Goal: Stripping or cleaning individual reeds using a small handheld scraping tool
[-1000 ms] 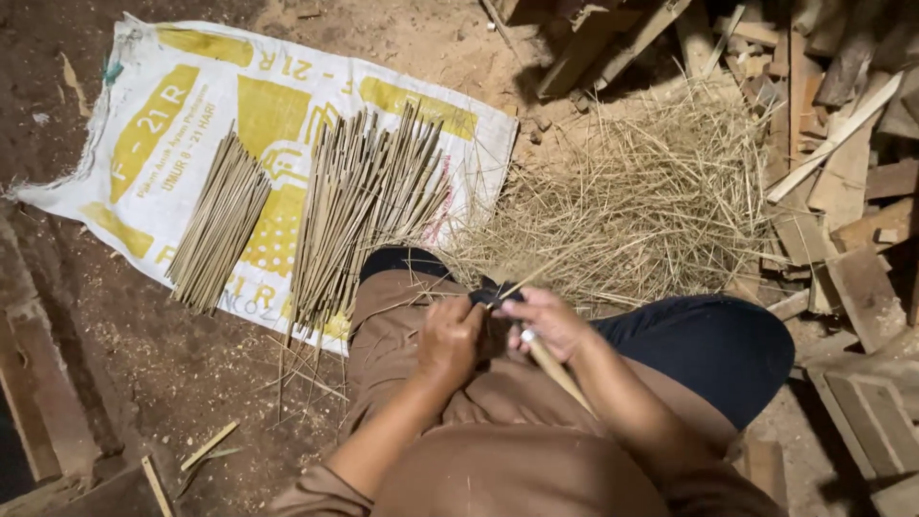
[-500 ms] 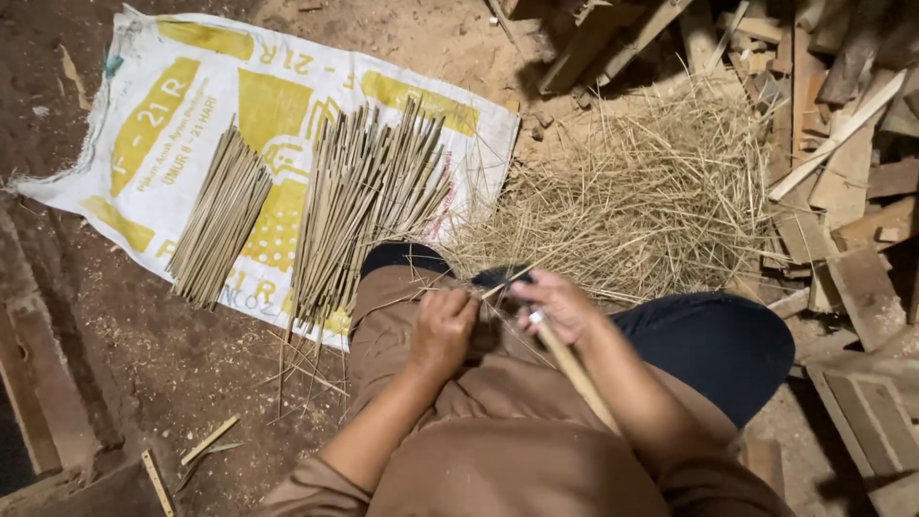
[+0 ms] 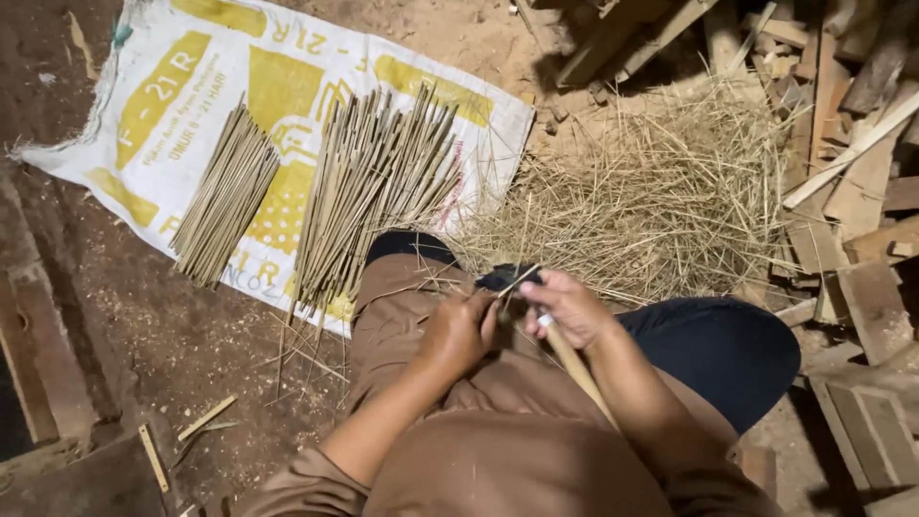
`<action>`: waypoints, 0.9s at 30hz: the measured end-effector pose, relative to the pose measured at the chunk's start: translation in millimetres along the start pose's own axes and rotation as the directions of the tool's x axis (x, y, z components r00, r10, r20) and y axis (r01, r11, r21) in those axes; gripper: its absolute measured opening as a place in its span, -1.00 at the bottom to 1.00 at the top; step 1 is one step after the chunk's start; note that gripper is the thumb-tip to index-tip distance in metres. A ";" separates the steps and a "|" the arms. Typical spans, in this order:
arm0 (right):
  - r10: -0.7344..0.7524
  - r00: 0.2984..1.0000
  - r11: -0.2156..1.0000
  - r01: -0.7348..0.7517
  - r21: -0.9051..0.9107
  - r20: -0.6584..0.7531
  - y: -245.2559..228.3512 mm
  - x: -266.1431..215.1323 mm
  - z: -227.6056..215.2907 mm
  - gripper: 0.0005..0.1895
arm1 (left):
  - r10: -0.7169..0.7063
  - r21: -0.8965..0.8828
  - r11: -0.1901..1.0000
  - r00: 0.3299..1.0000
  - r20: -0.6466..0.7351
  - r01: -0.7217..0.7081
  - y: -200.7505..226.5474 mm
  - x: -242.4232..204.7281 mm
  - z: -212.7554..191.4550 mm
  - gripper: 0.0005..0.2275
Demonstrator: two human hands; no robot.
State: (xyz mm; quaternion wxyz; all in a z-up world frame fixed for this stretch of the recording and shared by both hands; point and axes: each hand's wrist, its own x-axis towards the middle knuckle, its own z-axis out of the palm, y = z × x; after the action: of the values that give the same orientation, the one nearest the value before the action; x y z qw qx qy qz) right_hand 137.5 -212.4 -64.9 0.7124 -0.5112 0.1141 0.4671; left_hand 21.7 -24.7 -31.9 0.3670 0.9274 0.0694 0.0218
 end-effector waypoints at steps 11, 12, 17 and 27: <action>-0.060 0.996 0.997 0.057 0.052 0.058 -2.9 2.6 -9.2 -0.87 | -0.047 -0.202 0.979 0.998 -0.041 0.037 -9.6 -2.7 18.0 -0.86; -0.056 0.997 0.997 0.053 0.050 0.061 -0.9 3.5 -16.4 -0.87 | -0.052 -0.201 0.979 0.998 -0.043 0.042 -4.0 -3.0 12.5 -0.86; -0.133 0.981 0.985 0.146 0.089 -0.143 -24.3 3.3 -45.6 -0.84 | -0.073 -0.234 0.970 0.997 0.014 0.074 5.8 -4.5 1.6 -0.86; -0.059 0.997 0.997 0.061 0.036 -0.051 -8.9 11.8 -55.0 -0.78 | -0.122 -0.363 0.921 0.990 0.067 0.139 -3.4 -9.1 12.6 -0.86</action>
State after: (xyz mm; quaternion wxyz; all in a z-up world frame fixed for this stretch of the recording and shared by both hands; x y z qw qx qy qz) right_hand 168.1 -252.2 -91.7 0.7325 -0.5124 0.1251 0.4303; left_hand 13.5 -32.2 -43.3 0.5357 0.8361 0.1177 -0.0102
